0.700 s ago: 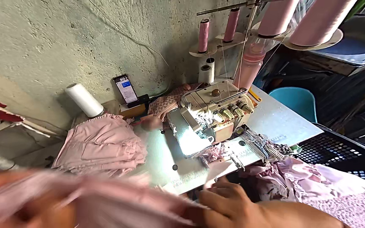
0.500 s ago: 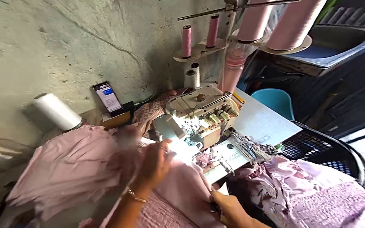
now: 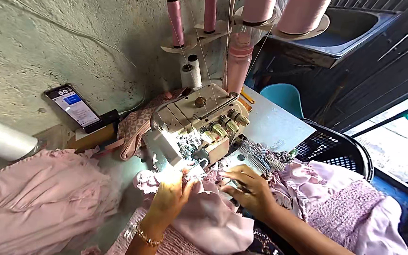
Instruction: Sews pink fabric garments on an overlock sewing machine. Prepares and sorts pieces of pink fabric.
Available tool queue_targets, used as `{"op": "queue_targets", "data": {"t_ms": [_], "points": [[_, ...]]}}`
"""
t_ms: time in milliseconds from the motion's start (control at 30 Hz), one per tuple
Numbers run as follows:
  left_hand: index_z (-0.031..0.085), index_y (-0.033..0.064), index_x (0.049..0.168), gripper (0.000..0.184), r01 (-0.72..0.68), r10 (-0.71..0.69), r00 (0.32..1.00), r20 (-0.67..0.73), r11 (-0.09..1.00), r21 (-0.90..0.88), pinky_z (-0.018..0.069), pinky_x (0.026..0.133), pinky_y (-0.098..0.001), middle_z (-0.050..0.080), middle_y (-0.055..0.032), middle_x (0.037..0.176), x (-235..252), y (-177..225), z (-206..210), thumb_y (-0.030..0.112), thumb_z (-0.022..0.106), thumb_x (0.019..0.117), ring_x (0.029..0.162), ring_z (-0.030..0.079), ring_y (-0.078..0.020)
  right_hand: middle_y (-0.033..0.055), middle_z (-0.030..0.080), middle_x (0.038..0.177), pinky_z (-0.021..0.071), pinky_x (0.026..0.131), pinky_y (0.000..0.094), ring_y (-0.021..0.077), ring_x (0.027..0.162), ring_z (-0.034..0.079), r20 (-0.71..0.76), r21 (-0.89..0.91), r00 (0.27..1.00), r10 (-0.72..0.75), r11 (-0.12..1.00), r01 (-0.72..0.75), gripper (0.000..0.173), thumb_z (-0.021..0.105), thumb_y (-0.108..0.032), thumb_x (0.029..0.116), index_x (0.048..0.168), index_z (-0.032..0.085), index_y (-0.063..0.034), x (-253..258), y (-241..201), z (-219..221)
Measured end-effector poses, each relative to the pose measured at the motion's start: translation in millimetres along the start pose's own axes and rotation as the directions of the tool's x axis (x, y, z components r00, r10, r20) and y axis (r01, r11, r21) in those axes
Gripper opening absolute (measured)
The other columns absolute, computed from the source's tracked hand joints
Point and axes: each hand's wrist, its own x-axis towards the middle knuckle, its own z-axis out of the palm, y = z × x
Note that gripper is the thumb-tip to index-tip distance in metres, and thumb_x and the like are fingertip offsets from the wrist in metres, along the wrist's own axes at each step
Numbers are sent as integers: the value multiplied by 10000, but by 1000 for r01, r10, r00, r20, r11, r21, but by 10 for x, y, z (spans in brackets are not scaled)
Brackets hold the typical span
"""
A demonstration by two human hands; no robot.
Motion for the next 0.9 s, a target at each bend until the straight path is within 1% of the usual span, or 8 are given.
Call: {"op": "queue_targets", "data": {"t_ms": [67, 133, 233, 300, 467, 567, 733, 900], "points": [[697, -36, 1052, 278, -2, 2, 1000, 7, 1000, -30, 540, 933, -273, 736, -165, 1089, 3, 11, 9, 216, 618, 964, 1001, 715, -194, 89, 693, 1049, 549, 715, 224, 78, 852, 646, 73, 36, 997, 8, 999, -11, 410, 711, -413, 937, 1143, 751, -60, 222, -111, 220], [696, -38, 1042, 245, -1, 1, 1000, 3, 999, -50, 535, 944, -271, 732, -169, 1105, 13, 12, 5, 175, 629, 941, 1022, 712, -193, 87, 701, 964, 555, 711, 285, 123, 826, 662, 115, 34, 992, 59, 997, -63, 305, 718, -333, 925, 1001, 761, -41, 355, -167, 371], [689, -24, 1060, 236, -4, 1, 1000, -31, 993, -115, 533, 928, -249, 741, -126, 1011, 24, -2, -14, 170, 667, 927, 977, 705, -142, 16, 713, 885, 525, 717, 184, 20, 791, 639, 115, 121, 988, 107, 985, -120, 195, 696, -237, 932, 882, 755, -58, 415, -172, 413], [708, 21, 1005, 216, 4, -12, 998, -55, 988, -157, 529, 898, -266, 737, -88, 949, 21, -14, -14, 206, 726, 895, 935, 690, -125, -28, 729, 882, 535, 723, 136, -41, 786, 643, 97, 220, 987, 127, 965, -145, 163, 710, -218, 932, 890, 764, -70, 404, -155, 411], [754, 51, 925, 191, 26, -38, 998, -50, 977, -213, 519, 898, -268, 751, -64, 922, 51, -10, -30, 226, 764, 848, 931, 692, -103, -88, 693, 798, 479, 614, 81, -104, 669, 571, 26, 345, 988, 154, 926, -153, 91, 711, -155, 910, 877, 728, -72, 377, -159, 445], [723, 28, 832, 196, 87, -103, 994, -43, 956, -280, 490, 762, -186, 706, -51, 796, 71, 22, -70, 217, 755, 868, 772, 632, -44, -104, 692, 796, 469, 613, 76, -110, 664, 563, 11, 363, 985, 173, 917, -165, 72, 703, -138, 909, 873, 720, -78, 373, -168, 457], [708, 23, 915, 226, 224, -227, 974, 1, 960, -170, 515, 770, -273, 687, -55, 814, 76, 141, -151, 248, 702, 900, 784, 639, -113, -104, 707, 814, 480, 631, 77, -105, 682, 579, -40, 377, 986, 164, 916, -137, 60, 716, -135, 907, 874, 727, -86, 337, -200, 488], [707, 61, 810, 212, 227, -221, 974, 51, 959, -171, 457, 659, -253, 615, -11, 682, 95, 171, -138, 246, 674, 909, 645, 552, -76, -110, 706, 830, 438, 570, 65, -120, 634, 531, -11, 355, 987, 163, 923, -149, 93, 722, -174, 909, 933, 732, -85, 316, -225, 460]]}}
